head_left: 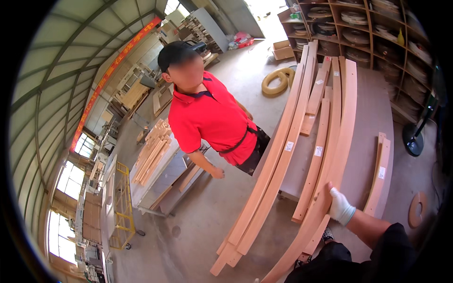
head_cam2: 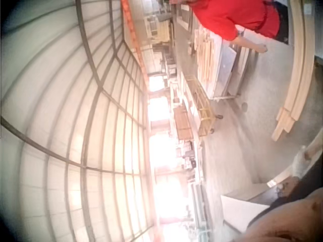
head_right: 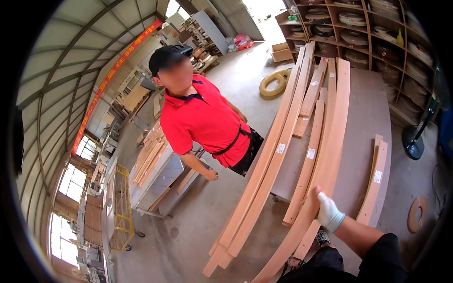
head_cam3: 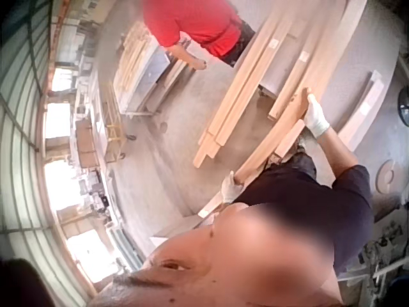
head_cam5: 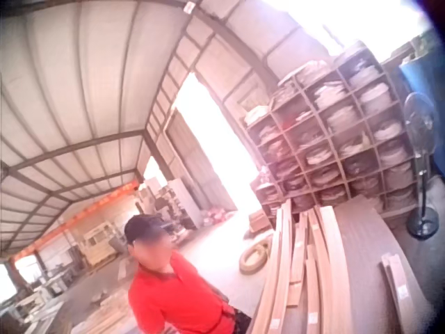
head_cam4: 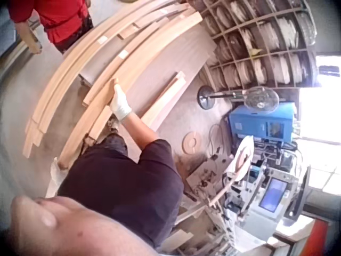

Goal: The person processes wooden panels using an edge-banding machine by inserting the edge of each panel into the feed, then moves the finished panels to a nearby stack on a table.

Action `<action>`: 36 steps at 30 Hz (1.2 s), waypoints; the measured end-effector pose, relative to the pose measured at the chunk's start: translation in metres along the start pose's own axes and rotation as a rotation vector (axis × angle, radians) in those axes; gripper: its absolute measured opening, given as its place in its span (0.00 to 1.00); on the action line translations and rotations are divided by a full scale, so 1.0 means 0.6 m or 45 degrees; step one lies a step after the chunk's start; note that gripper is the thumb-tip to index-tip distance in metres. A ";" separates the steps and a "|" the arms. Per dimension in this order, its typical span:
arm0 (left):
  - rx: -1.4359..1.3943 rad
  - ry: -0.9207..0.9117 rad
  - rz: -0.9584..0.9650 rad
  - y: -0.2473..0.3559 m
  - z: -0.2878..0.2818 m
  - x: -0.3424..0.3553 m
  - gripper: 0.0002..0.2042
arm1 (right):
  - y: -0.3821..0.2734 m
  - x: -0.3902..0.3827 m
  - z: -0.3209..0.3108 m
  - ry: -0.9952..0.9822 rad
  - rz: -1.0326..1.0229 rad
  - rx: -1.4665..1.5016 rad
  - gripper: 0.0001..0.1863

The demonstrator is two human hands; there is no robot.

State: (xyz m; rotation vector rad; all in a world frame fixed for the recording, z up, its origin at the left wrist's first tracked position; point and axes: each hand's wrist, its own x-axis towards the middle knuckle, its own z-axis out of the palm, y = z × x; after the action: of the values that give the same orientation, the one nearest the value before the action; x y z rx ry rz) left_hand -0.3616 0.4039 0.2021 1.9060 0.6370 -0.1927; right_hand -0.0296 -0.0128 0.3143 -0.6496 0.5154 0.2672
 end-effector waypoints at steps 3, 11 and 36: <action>0.988 0.152 0.567 0.249 0.067 -0.037 0.26 | -0.026 0.048 -0.045 0.171 -0.058 0.099 0.26; 0.895 0.093 0.516 0.366 0.176 -0.034 0.18 | 0.087 0.082 -0.137 0.222 0.029 0.267 0.19; 1.416 0.970 -0.842 0.262 0.005 -0.155 0.16 | 0.049 0.054 -0.146 0.238 0.400 0.074 0.28</action>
State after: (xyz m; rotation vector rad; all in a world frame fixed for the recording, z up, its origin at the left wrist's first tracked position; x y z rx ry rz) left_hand -0.3589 0.3240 0.3666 2.7516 1.9878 -0.2654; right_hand -0.0463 -0.0432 0.2227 -0.5385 0.8040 0.4882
